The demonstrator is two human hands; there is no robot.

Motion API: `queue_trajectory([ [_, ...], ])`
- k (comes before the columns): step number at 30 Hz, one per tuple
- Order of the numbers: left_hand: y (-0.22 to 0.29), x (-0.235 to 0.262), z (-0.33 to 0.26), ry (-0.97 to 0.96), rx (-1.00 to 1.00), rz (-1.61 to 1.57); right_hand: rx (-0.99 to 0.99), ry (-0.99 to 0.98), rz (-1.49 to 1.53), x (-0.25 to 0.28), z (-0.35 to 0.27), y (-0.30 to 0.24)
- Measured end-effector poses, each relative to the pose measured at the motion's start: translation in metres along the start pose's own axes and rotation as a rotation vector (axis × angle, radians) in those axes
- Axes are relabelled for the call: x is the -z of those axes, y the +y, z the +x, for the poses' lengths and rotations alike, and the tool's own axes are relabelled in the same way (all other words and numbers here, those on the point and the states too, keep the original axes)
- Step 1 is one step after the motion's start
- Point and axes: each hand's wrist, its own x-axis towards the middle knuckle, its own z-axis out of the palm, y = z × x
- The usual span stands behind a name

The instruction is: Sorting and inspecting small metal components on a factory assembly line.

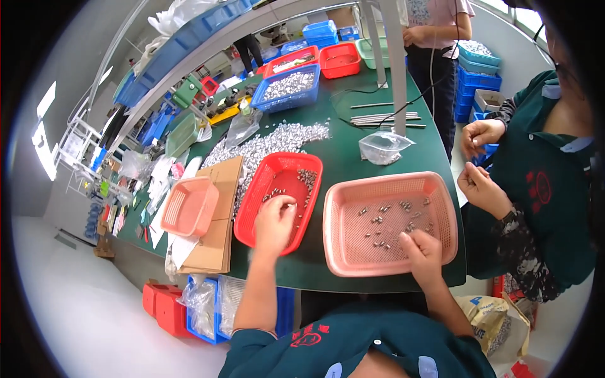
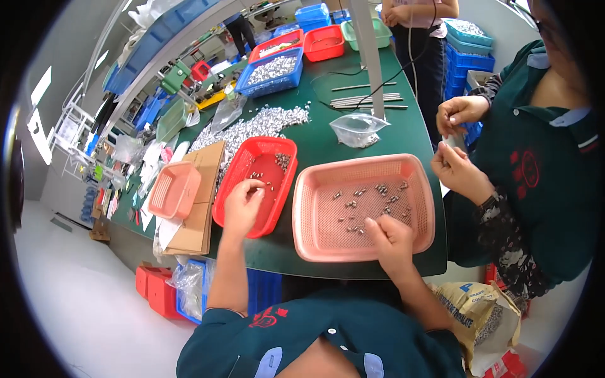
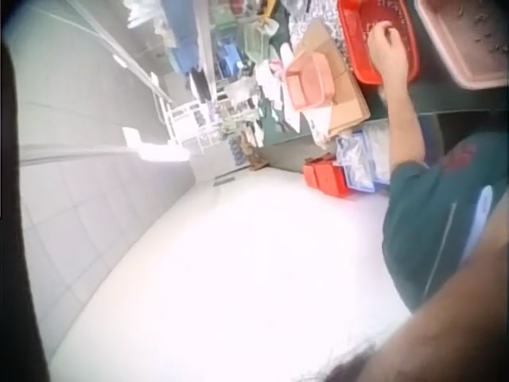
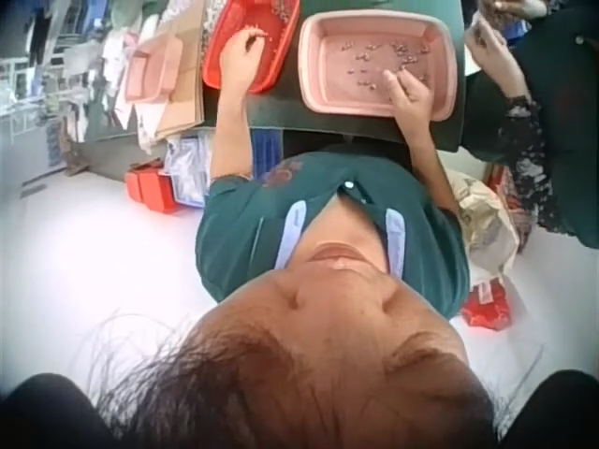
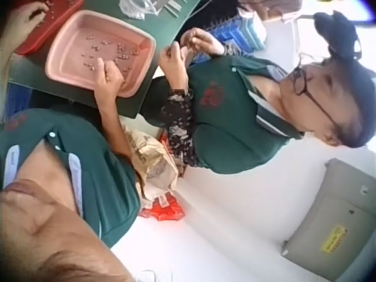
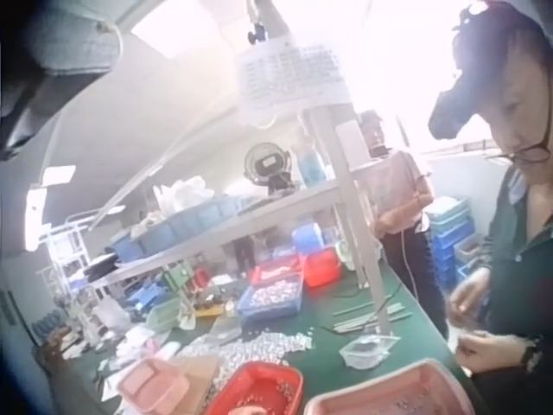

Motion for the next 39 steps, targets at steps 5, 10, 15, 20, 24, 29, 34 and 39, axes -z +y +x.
queue_trajectory([
  [5, 0.035, 0.008, 0.028, 0.078, -0.224, 0.046, 0.145, 0.021, -0.117, -0.005, 0.002, -0.003],
  [10, 0.118, -0.042, 0.077, -0.284, -0.498, -0.290, 0.190, 0.012, -0.192, -0.003, 0.004, -0.003],
  [15, 0.128, -0.135, 0.158, -0.519, -0.586, 0.340, 0.219, 0.000, -0.196, -0.004, 0.004, -0.010],
  [20, 0.092, -0.207, 0.194, -0.813, -0.485, 0.636, 0.227, -0.025, -0.147, -0.006, 0.008, -0.008],
  [24, 0.079, -0.223, 0.198, -0.634, -0.073, 0.470, 0.217, -0.103, -0.133, -0.004, 0.009, -0.011],
  [29, 0.112, -0.208, 0.189, -0.817, -0.228, 0.578, 0.161, -0.150, -0.112, 0.005, 0.008, -0.011],
  [34, 0.133, -0.205, 0.173, -0.805, -0.223, 0.598, 0.145, -0.182, -0.104, 0.008, 0.004, -0.007],
  [39, 0.089, -0.242, 0.171, -0.620, -0.611, 0.680, 0.197, -0.210, -0.138, 0.006, 0.006, -0.010],
])
